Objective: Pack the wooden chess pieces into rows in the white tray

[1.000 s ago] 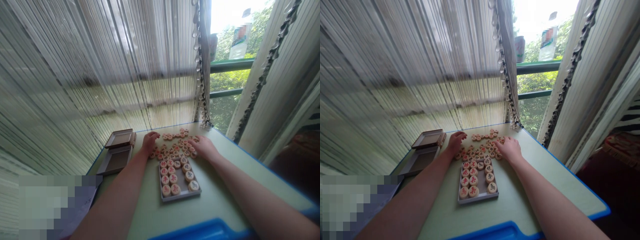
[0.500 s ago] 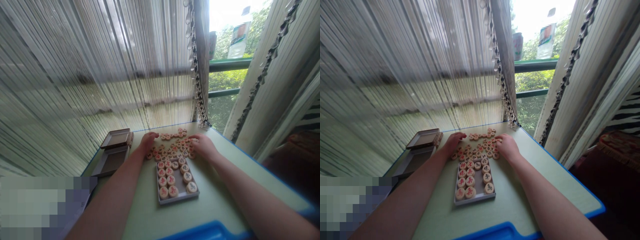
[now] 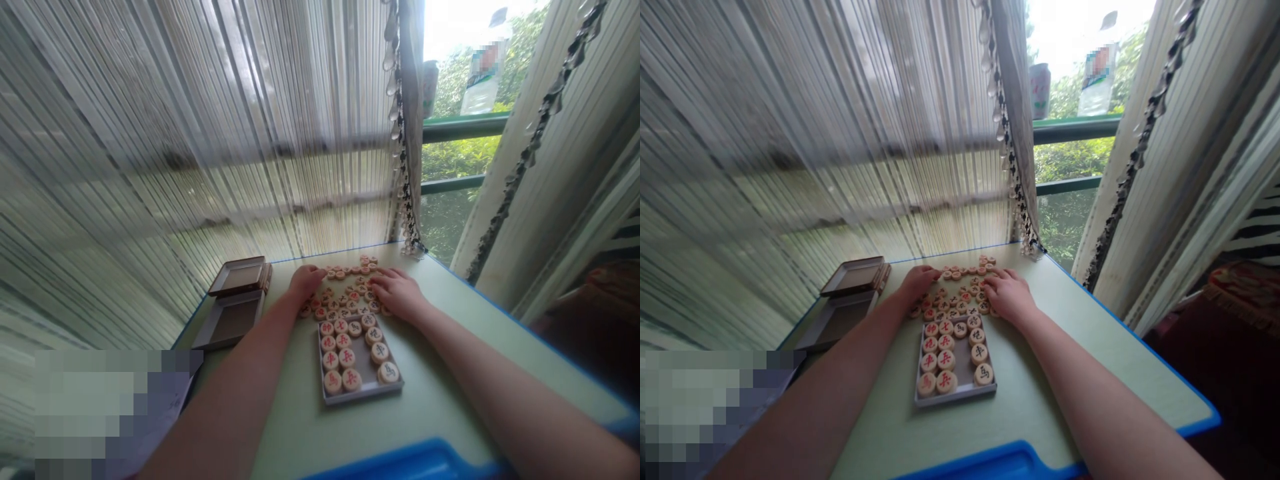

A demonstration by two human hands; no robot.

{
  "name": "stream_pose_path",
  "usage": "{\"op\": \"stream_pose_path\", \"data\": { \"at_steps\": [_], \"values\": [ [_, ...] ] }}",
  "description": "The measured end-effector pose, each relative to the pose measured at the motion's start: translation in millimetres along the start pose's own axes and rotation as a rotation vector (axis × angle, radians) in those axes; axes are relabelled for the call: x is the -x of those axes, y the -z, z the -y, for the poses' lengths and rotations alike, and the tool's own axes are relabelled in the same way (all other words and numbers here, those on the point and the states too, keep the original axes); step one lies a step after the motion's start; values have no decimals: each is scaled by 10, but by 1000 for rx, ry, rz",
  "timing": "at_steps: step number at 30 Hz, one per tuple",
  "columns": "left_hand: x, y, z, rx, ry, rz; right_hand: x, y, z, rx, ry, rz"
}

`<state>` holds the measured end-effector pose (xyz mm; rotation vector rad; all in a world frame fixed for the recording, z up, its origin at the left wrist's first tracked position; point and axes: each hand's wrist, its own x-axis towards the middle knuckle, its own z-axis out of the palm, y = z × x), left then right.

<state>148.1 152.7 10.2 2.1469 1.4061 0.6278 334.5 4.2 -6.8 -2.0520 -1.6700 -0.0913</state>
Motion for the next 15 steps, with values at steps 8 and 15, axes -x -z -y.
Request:
{"op": "stream_pose_path", "data": {
  "at_steps": [8, 15],
  "values": [
    [66, -8, -88, -151, -93, 39, -18, 42, -6, -54, 6, 21],
    [204, -85, -266, -409, -246, 41, 0, 170, -116, -74, -244, -100]
  ]
}}
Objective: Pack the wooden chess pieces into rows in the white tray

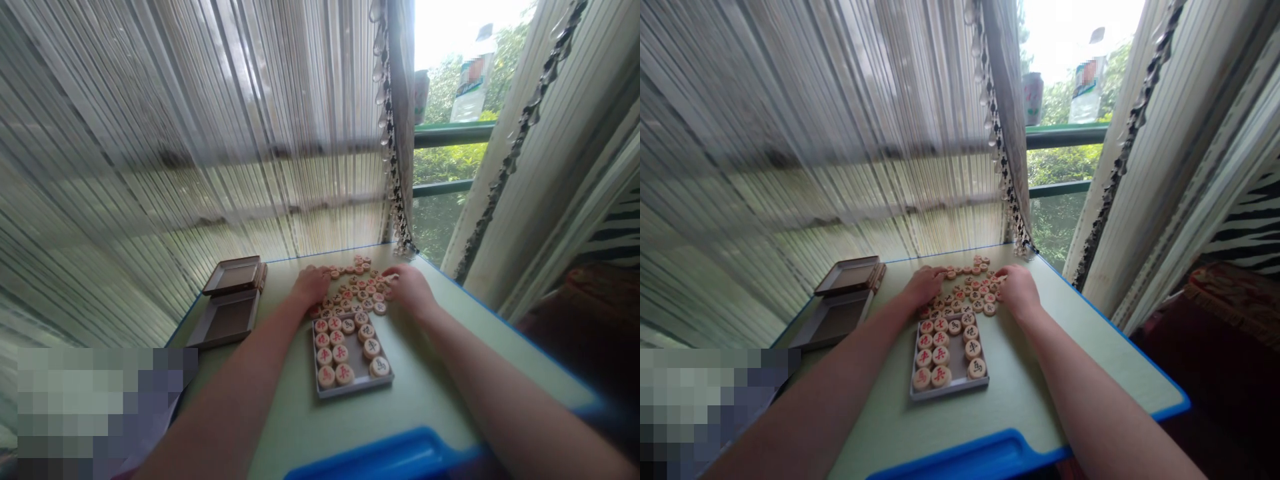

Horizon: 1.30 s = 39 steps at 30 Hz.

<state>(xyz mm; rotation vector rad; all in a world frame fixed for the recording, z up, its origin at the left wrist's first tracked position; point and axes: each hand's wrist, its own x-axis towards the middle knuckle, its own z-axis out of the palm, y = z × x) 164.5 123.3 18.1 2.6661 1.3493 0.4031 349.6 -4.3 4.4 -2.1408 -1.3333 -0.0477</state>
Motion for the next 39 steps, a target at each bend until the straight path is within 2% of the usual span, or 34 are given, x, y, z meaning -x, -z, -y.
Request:
{"op": "stream_pose_path", "data": {
  "at_steps": [4, 7, 10, 13, 15, 19, 24, 26, 32, 36, 39],
  "values": [
    [52, 27, -64, -3, -64, 21, 6, 42, -25, 47, -135, 83],
    [69, 48, -75, 88, -30, 26, 7, 21, -4, 20, -101, 124],
    [73, 54, -62, 137, -2, 2, -2, -16, 10, 13, -45, 114],
    [68, 44, -39, 185, 18, -33, -17, -38, 9, 34, 74, 71],
    [64, 36, -31, 196, 36, -70, -21, -30, 9, 53, 129, 89],
    [64, 42, -55, 181, 48, -120, -16, 28, 11, 116, 25, 108],
    [80, 81, -114, 141, 105, -119, -17, 57, 3, 62, -82, 128],
    [86, 88, -134, 131, 82, -86, -21, 56, -3, 46, -70, 130],
    [73, 80, -140, 165, -97, 24, -16, 103, -36, 75, -39, 138],
    [44, 137, -90, 161, -4, -53, 8, 130, -28, 43, -11, 221],
    [47, 219, -81, 186, 8, -34, 49, 134, 29, 34, 31, 174]
  ]
}}
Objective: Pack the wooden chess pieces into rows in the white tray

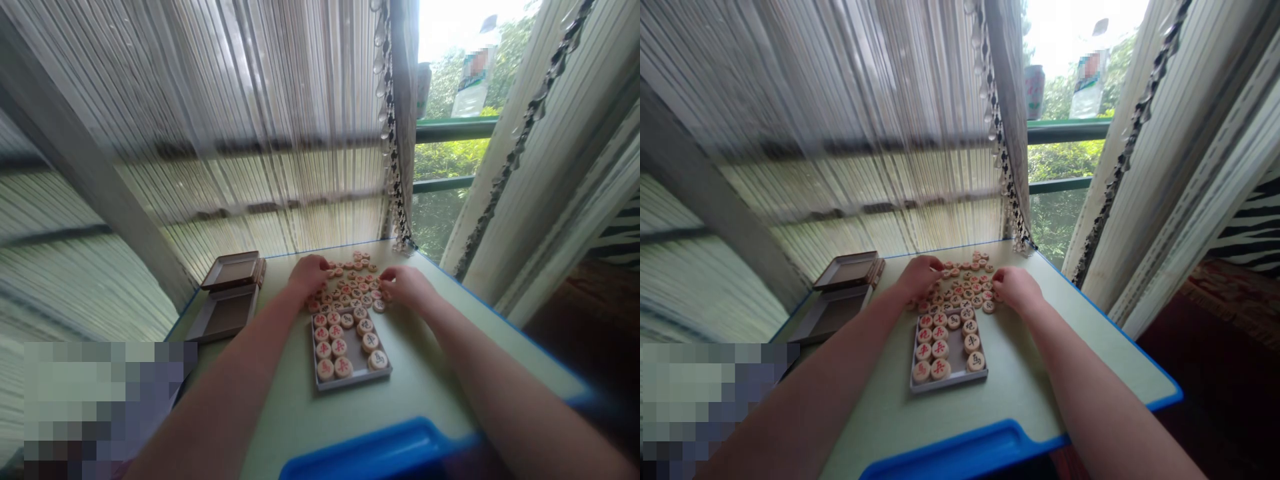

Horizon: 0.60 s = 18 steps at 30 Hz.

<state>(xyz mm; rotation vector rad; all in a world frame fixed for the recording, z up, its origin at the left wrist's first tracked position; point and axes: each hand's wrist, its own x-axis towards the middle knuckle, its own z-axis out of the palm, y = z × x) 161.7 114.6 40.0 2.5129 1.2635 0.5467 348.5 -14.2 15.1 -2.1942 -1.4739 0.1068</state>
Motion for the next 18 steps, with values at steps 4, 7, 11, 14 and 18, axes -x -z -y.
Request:
{"op": "stream_pose_path", "data": {
  "at_steps": [4, 7, 11, 14, 18],
  "values": [
    [48, 81, -78, 82, -110, 217, 80, -53, 132, -117, 290, -11],
    [80, 87, -109, 15, -129, 304, 123, -122, 196, -186, 486, 90],
    [75, 53, -79, -2, -137, 355, 127, -156, 190, -142, 508, 128],
    [60, 33, -64, -22, -135, 334, 117, -135, 168, -100, 469, 106],
    [55, 16, -70, -55, -152, 278, 119, -117, 164, -73, 441, 87]
  ]
}}
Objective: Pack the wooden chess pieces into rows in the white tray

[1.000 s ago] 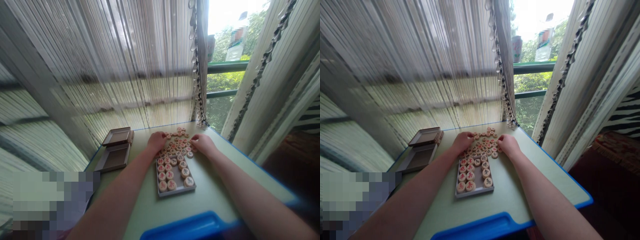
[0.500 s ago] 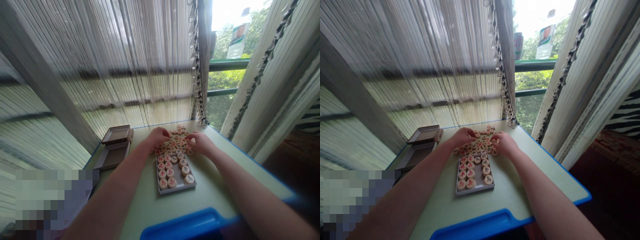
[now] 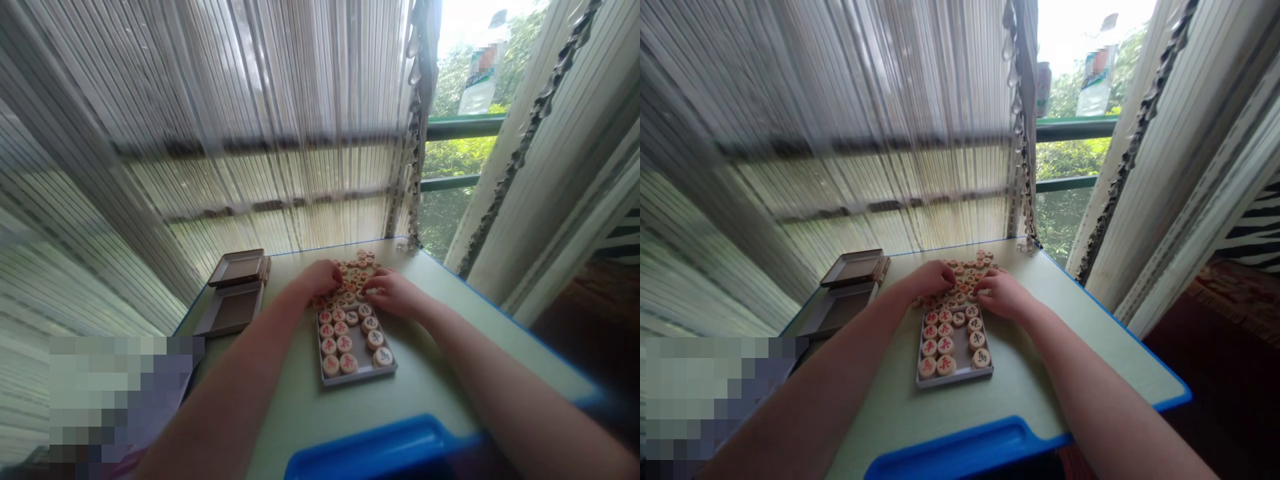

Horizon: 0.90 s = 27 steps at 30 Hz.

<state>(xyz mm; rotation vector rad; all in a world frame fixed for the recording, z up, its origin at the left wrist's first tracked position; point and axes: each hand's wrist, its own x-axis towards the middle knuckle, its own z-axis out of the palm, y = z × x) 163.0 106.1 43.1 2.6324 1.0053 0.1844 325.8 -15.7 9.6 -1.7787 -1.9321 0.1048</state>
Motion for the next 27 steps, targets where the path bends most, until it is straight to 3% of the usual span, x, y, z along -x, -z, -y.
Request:
{"op": "stream_pose_path", "data": {
  "at_steps": [6, 13, 21, 27],
  "values": [
    [-7, -31, -5, 20, -13, -56, -15, -39, -12, -5, 3, 25],
    [1, -32, -21, 25, -45, -6, -31, -55, -25, 29, -57, -13],
    [-8, -18, -70, 2, -27, -58, -41, -71, -61, 44, -49, -28],
    [-16, -38, -120, 76, -140, -16, -37, -79, -105, -40, 12, -23]
  ]
}}
